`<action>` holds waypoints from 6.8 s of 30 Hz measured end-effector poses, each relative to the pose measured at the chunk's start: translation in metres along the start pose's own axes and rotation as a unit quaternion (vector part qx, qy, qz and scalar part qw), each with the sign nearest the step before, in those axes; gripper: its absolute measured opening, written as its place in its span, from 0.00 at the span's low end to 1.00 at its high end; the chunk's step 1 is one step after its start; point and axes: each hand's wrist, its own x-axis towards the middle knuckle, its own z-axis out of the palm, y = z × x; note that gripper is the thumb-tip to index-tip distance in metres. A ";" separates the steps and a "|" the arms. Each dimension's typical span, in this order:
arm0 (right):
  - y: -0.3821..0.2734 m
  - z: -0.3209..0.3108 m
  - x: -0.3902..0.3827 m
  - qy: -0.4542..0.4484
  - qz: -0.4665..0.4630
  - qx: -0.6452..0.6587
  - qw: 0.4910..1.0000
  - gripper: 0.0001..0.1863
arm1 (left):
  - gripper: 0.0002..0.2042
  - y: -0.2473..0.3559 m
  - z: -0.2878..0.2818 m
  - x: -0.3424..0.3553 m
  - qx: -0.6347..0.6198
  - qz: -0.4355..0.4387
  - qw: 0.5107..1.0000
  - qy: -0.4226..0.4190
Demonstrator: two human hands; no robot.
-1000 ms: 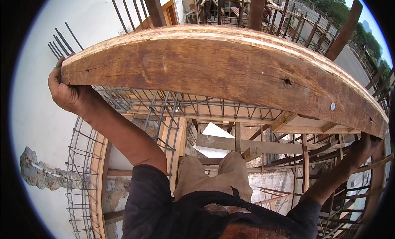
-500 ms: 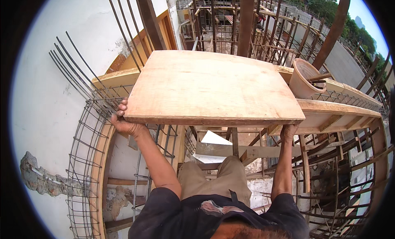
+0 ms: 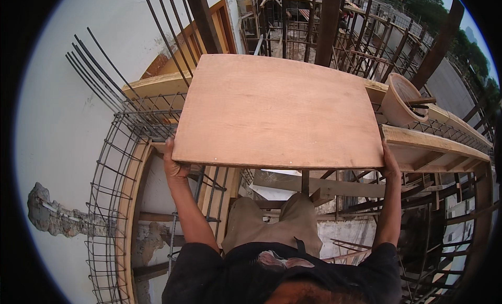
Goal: The person places a wooden panel onto a rebar and wooden frame, measures the panel with a tape measure, and then retrieves tools from a bucket.
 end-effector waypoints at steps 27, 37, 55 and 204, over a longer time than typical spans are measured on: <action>0.026 0.168 -0.058 -0.153 -0.128 -0.163 0.966 0.31 | 0.38 0.142 -0.165 -0.265 0.131 0.050 0.986 0.092; 0.018 0.384 -0.040 -0.368 -0.129 -0.316 0.865 0.37 | 0.26 0.152 -0.229 -0.427 0.108 0.156 0.934 0.303; 0.041 0.386 -0.012 -0.358 -0.086 -0.345 0.863 0.34 | 0.32 0.166 -0.268 -0.404 0.374 -0.022 0.852 0.366; -0.166 -0.074 0.172 -0.095 -0.234 -0.853 0.457 0.08 | 0.36 -0.355 0.470 -0.116 0.481 0.296 0.501 -0.655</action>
